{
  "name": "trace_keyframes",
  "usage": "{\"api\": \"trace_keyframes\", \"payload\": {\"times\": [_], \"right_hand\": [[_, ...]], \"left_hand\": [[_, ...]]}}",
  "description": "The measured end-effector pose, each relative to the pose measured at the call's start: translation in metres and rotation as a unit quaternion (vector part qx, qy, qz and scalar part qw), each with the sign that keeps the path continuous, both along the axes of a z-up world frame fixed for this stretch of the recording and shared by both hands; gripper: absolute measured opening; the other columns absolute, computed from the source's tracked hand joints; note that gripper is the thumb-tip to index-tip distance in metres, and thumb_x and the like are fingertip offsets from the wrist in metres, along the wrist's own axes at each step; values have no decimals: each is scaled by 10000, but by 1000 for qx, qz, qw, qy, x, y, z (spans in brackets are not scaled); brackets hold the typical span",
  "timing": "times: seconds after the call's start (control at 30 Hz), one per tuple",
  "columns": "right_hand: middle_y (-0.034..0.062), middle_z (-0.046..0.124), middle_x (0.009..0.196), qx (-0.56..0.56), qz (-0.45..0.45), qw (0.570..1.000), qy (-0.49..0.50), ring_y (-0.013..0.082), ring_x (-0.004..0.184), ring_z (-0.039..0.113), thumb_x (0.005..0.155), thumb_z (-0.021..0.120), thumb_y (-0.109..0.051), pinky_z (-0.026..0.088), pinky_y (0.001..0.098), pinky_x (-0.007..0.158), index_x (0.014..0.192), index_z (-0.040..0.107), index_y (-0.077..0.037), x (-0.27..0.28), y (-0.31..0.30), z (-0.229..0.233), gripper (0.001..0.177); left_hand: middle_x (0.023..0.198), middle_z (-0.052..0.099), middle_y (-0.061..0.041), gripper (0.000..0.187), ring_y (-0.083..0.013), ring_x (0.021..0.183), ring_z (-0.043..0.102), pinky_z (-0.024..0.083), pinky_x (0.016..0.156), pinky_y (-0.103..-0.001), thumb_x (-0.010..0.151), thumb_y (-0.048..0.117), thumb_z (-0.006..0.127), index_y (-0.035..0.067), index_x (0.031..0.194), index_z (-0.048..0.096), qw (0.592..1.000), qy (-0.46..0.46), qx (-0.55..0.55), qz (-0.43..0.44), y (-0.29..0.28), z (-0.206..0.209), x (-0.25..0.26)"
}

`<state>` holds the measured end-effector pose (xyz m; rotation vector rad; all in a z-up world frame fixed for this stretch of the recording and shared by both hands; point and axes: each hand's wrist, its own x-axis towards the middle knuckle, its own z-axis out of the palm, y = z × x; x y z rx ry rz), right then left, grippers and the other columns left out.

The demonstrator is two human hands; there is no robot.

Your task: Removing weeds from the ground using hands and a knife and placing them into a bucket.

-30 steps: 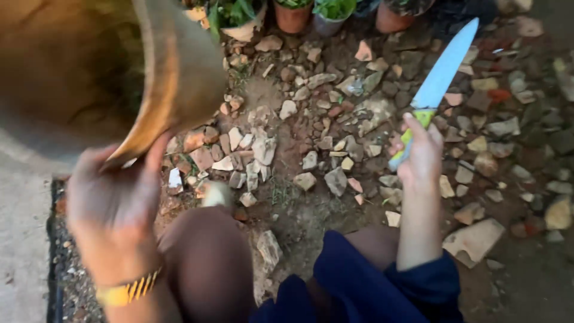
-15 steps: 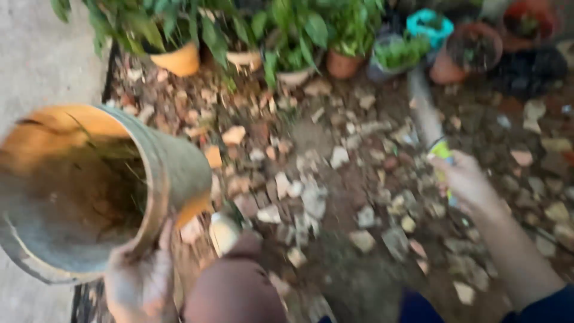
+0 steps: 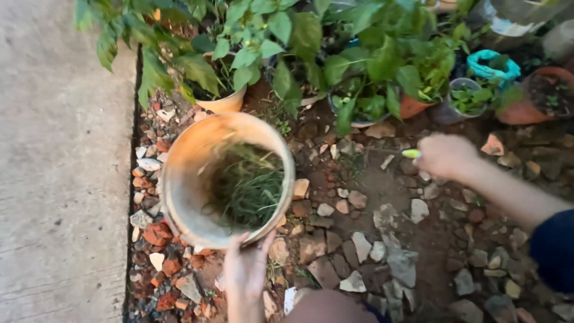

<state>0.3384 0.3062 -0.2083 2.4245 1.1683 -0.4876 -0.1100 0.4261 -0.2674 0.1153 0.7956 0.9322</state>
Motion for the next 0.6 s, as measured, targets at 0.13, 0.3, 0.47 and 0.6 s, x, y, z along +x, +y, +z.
{"api": "trace_keyframes", "payload": {"times": [0.13,0.3,0.47,0.6], "right_hand": [[100,745,1129,-94,115,984,-94,258,1027,757,934,593,-395,625,411,873,1073,754,-146,8,33,40,328],[57,765,1144,-144,123,977,-101,247,1054,754,933,602,-411,631,418,884,1132,738,-190,38,55,6,327],[78,784,1135,-177,174,967,-54,283,1095,738,932,637,-467,590,430,916,1085,816,-155,86,97,-74,391],[28,790,1017,-150,110,964,188,225,977,701,894,717,-363,554,416,871,1117,796,-156,122,109,-165,314]], "left_hand": [[1163,646,-213,360,-391,1104,661,599,959,-578,847,13,535,-50,1194,466,999,19,-14,-28,25,-25,15],[1158,603,-206,347,-347,1063,624,557,1014,-582,938,30,575,-85,1241,451,995,-37,-14,-91,28,-72,-27],[1258,658,-195,424,-340,1127,690,575,995,-538,869,92,522,-34,1273,509,989,6,-44,-139,24,-41,-47],[1285,655,-217,446,-370,1110,677,563,974,-556,881,115,543,-32,1301,501,986,50,-37,-152,26,-32,-48]]}}
